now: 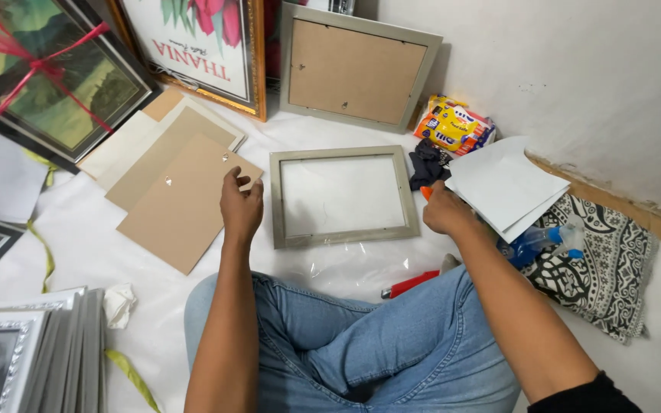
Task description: Cleaning picture frames with a brush and assembling them with artwork and backings
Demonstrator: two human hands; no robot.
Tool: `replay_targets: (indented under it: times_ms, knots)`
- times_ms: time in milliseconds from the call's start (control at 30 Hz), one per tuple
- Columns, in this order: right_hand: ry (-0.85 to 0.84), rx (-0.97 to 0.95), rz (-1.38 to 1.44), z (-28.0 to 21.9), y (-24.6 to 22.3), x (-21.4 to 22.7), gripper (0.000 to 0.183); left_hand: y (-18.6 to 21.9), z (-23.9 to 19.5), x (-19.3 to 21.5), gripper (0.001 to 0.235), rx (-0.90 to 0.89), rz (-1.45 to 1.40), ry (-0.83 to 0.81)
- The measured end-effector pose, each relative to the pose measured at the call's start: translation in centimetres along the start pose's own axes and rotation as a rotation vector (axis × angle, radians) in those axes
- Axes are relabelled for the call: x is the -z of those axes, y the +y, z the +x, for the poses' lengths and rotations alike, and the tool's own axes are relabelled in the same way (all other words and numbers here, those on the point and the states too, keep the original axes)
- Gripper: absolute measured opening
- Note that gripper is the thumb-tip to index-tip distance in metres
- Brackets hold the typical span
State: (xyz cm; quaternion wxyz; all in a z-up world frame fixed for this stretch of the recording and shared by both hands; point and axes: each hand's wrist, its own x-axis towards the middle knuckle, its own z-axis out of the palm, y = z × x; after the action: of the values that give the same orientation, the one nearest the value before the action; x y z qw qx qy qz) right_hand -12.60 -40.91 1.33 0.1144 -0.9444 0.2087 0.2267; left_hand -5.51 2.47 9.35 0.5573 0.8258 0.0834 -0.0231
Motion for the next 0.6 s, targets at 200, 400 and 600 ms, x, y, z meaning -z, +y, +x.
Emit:
replay_targets:
  times_ms: [200, 400, 600]
  knots:
    - [-0.240, -0.103, -0.086, -1.1, -0.8, -0.1, 0.066, -5.2, 1.9, 3.9, 0.064, 0.117, 0.170, 0.142]
    - [-0.215, -0.156, -0.084, 2.6, 2.7, -3.1, 0.073, -15.5, 5.1, 3.9, 0.072, 0.341, -0.052, 0.228]
    - [-0.147, -0.158, -0.087, 1.1, 1.0, -2.4, 0.057, -12.7, 4.0, 3.2, 0.066, 0.256, 0.228, 0.051]
